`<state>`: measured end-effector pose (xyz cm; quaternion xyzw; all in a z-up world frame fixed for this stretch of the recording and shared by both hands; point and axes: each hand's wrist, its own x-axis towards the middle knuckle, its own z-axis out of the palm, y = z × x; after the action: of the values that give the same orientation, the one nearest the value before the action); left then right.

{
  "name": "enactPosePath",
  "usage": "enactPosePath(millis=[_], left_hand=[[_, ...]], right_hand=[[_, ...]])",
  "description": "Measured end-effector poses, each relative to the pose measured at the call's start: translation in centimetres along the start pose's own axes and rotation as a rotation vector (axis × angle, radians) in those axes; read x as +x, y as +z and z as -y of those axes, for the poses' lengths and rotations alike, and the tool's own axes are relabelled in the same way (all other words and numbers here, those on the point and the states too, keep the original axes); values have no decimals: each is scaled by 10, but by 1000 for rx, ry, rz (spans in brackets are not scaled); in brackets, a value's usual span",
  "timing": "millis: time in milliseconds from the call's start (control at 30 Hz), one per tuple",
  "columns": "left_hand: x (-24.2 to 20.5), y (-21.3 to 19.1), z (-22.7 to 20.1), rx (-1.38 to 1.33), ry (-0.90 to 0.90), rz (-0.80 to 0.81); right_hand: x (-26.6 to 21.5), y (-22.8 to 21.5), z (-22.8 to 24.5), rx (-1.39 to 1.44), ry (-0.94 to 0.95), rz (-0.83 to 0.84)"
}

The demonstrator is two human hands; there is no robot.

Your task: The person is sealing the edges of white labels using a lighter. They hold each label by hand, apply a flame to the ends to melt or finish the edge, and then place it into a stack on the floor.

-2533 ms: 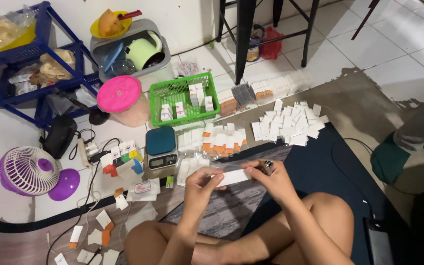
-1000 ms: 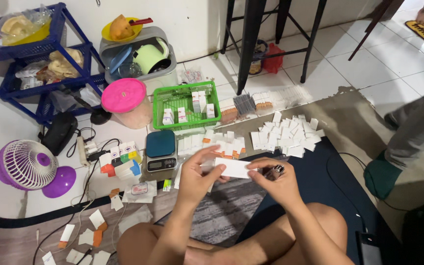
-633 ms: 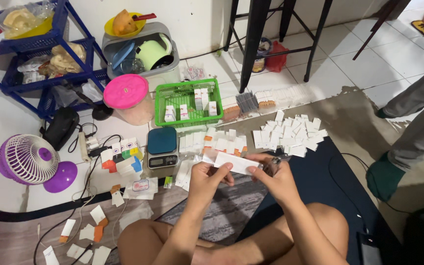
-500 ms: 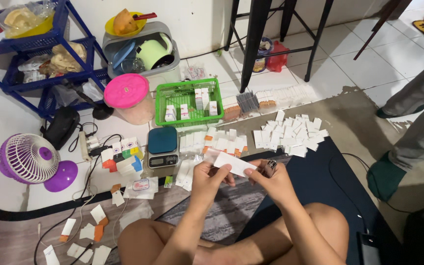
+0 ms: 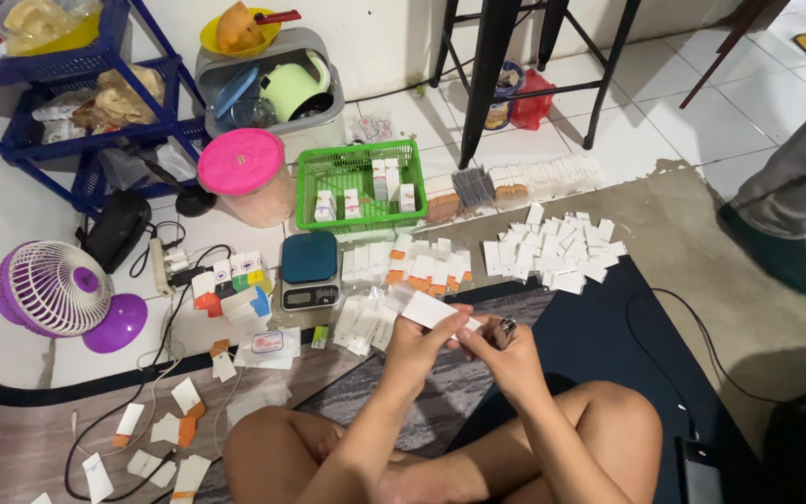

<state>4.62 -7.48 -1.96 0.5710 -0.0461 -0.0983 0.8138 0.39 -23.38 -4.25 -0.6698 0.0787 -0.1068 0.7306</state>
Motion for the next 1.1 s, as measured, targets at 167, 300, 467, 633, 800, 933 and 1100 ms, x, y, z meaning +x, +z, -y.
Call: enactPosePath(millis=[167, 300, 467, 633, 800, 933, 1100], left_hand=[[-11, 14, -34, 9, -17, -126], [-5, -5, -9, 73, 157, -383], [-9, -1, -22, -52, 89, -442], [-11, 1, -23, -86, 48, -447], [-9, 0, -24, -41, 70, -477], [-14, 3, -31, -26, 47, -470], [-11, -5, -11, -219, 18, -469]], right_hand=[[-9, 13, 22, 11, 16, -50], [-14, 18, 27, 9, -16, -146], [-22, 17, -1, 56, 35, -139], [-29, 24, -2, 88, 35, -195], [-36, 26, 11, -9, -7, -194], [-38, 25, -1, 47, -3, -198], [-42, 26, -18, 185, -4, -198]])
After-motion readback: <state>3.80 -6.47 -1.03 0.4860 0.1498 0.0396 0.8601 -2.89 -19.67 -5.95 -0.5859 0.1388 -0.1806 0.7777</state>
